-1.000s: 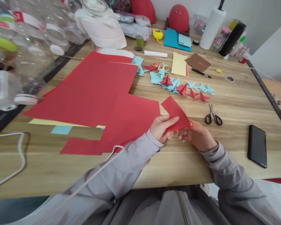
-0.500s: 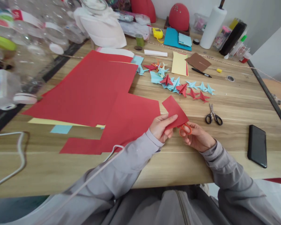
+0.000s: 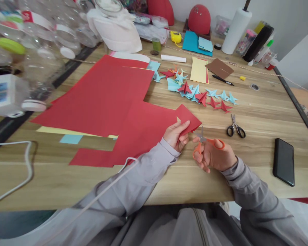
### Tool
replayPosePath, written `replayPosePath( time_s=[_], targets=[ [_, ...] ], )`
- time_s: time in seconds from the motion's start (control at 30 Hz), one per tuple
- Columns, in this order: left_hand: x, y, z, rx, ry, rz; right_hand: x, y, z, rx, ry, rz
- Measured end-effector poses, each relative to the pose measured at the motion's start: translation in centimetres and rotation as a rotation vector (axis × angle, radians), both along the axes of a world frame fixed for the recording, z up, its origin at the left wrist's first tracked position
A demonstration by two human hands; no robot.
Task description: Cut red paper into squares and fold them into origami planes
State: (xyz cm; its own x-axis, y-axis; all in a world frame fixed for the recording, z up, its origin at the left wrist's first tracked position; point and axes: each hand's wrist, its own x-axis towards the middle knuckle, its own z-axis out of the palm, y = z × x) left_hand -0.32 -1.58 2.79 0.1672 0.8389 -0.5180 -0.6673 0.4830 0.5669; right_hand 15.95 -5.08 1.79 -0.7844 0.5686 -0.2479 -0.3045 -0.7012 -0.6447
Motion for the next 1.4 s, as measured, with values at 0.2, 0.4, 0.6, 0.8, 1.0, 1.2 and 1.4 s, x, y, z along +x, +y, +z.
replayPosePath(
  time_s=[0.2, 0.4, 0.6, 0.8, 1.0, 1.2, 1.4],
  targets=[
    [0.0, -0.3, -0.9, 0.112, 0.081, -0.045, -0.1, 0.3, -0.1, -0.012, -0.024, -0.077],
    [0.0, -0.5, -1.7, 0.299, 0.204, -0.104, 0.5, 0.3, 0.7, 0.002, -0.073, -0.174],
    [-0.6, -0.6, -1.2, 0.417, 0.112, -0.266, 1.3, 0.2, 0.3, -0.033, -0.035, -0.088],
    [-0.9, -0.8, -1.2, 0.377, -0.060, -0.412, 1.6, 0.2, -0.2, -0.058, 0.087, 0.023],
    [-1.1, -0.4, -1.6, 0.293, -0.023, -0.511, 1.3, 0.2, -0.1, -0.058, 0.078, 0.027],
    [-0.9, -0.5, -1.9, 0.269, 0.115, -0.435, 1.5, 0.2, -0.4, -0.045, 0.148, 0.051],
    [-1.0, -0.6, -1.8, 0.319, 0.171, -0.454, 1.8, 0.3, -1.2, -0.085, 0.237, 0.061]
  ],
)
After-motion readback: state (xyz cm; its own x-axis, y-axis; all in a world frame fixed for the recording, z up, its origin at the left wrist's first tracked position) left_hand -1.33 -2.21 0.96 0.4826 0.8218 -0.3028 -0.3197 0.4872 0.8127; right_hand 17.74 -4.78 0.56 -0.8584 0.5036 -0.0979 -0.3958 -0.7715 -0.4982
